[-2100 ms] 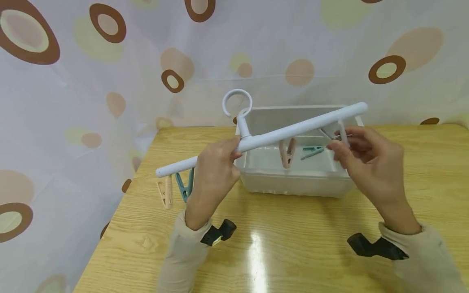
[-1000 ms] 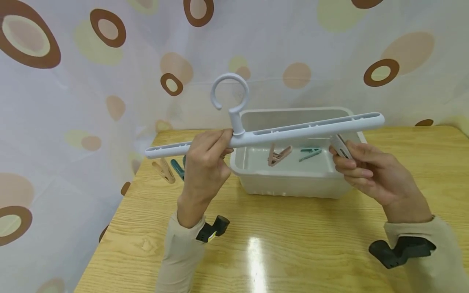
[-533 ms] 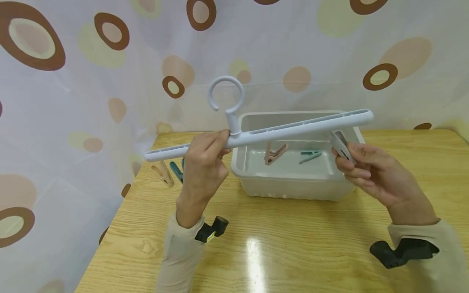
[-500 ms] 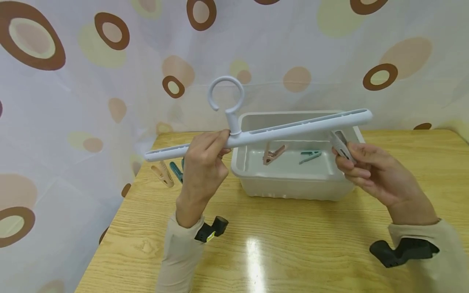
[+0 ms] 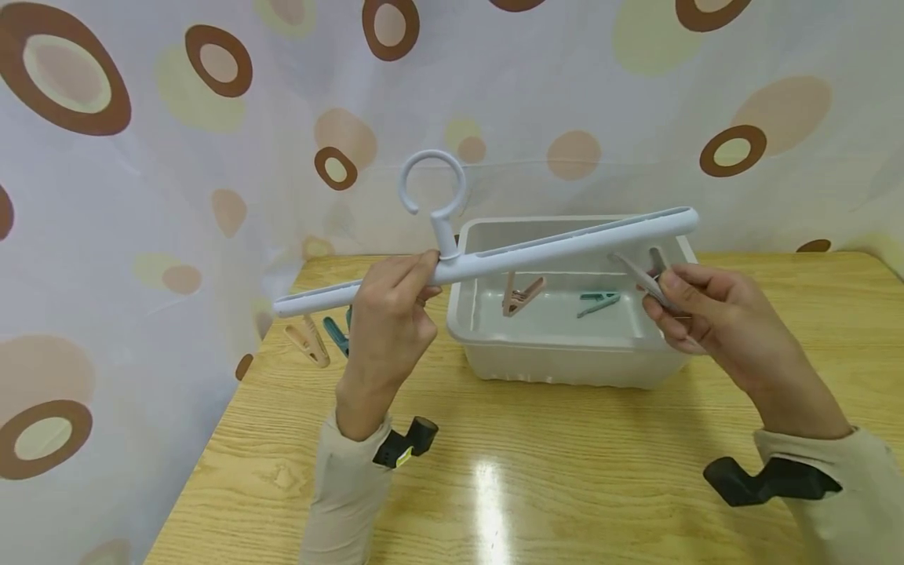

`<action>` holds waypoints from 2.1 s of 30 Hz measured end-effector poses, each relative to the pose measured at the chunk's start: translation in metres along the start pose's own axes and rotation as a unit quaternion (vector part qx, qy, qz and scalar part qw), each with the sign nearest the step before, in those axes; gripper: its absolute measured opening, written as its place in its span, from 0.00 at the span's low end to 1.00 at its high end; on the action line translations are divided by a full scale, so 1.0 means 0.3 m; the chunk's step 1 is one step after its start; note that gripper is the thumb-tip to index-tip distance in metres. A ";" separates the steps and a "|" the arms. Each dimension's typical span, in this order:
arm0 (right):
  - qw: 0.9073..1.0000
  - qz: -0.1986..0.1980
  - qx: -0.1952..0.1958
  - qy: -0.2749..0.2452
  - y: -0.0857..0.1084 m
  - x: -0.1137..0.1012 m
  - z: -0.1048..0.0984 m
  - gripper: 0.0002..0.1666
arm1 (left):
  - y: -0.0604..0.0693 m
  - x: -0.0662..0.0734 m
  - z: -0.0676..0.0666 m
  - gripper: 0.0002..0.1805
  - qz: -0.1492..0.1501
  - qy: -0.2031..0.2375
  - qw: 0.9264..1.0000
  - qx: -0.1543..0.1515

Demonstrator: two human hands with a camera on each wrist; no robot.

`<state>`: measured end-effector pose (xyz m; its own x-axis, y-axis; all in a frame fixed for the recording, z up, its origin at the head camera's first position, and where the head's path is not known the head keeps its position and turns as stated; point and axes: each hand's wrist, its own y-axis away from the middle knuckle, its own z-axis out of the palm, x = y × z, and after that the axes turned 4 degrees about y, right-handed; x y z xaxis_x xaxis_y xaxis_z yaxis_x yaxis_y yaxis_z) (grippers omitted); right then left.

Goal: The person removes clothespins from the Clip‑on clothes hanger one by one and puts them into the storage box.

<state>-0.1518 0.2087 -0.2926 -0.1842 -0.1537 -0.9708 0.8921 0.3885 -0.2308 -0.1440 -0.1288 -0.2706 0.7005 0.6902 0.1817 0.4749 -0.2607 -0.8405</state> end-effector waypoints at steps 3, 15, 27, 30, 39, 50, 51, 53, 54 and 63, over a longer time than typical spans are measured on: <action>0.996 -0.005 0.041 0.074 -0.007 -0.016 0.019 0.10 | -0.003 -0.001 -0.004 0.15 -0.006 -0.003 1.000 -0.003; 0.914 -0.061 0.108 0.385 -0.057 -0.050 0.062 0.11 | -0.018 0.003 -0.023 0.16 -0.012 -0.003 1.000 -0.005; 0.828 -0.093 0.074 0.548 -0.124 -0.056 0.028 0.13 | -0.022 0.011 -0.033 0.16 -0.017 0.002 1.000 -0.020; 0.848 -0.055 0.034 0.525 -0.146 -0.043 -0.003 0.14 | -0.019 0.013 -0.035 0.16 -0.017 0.000 1.000 -0.021; 0.913 0.110 -0.032 0.392 -0.217 -0.008 -0.084 0.19 | -0.011 0.018 -0.038 0.17 -0.022 -0.002 0.999 -0.033; 0.895 0.135 -0.066 0.420 -0.300 0.025 -0.111 0.20 | -0.009 0.020 -0.034 0.17 -0.024 -0.009 0.999 -0.043; 0.894 0.139 -0.067 0.421 -0.311 0.025 -0.110 0.21 | -0.009 0.020 -0.034 0.17 -0.024 -0.010 0.999 -0.045; 0.890 0.145 -0.073 0.426 -0.336 0.021 -0.105 0.20 | -0.009 0.020 -0.034 0.17 -0.025 -0.010 0.999 -0.048; 0.887 0.150 -0.077 0.429 -0.350 0.017 -0.102 0.19 | -0.009 0.021 -0.034 0.17 -0.025 -0.010 0.998 -0.049; 0.872 0.157 -0.118 0.448 -0.426 0.014 -0.073 0.13 | -0.006 0.018 -0.041 0.16 -0.023 -0.012 0.999 -0.046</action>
<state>-0.2755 0.1784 -0.2686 -0.2896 0.7247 -0.6252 0.8662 0.4763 0.1508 -0.1345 -0.1328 -0.2618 0.6642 0.7183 0.2070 0.5549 -0.2882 -0.7804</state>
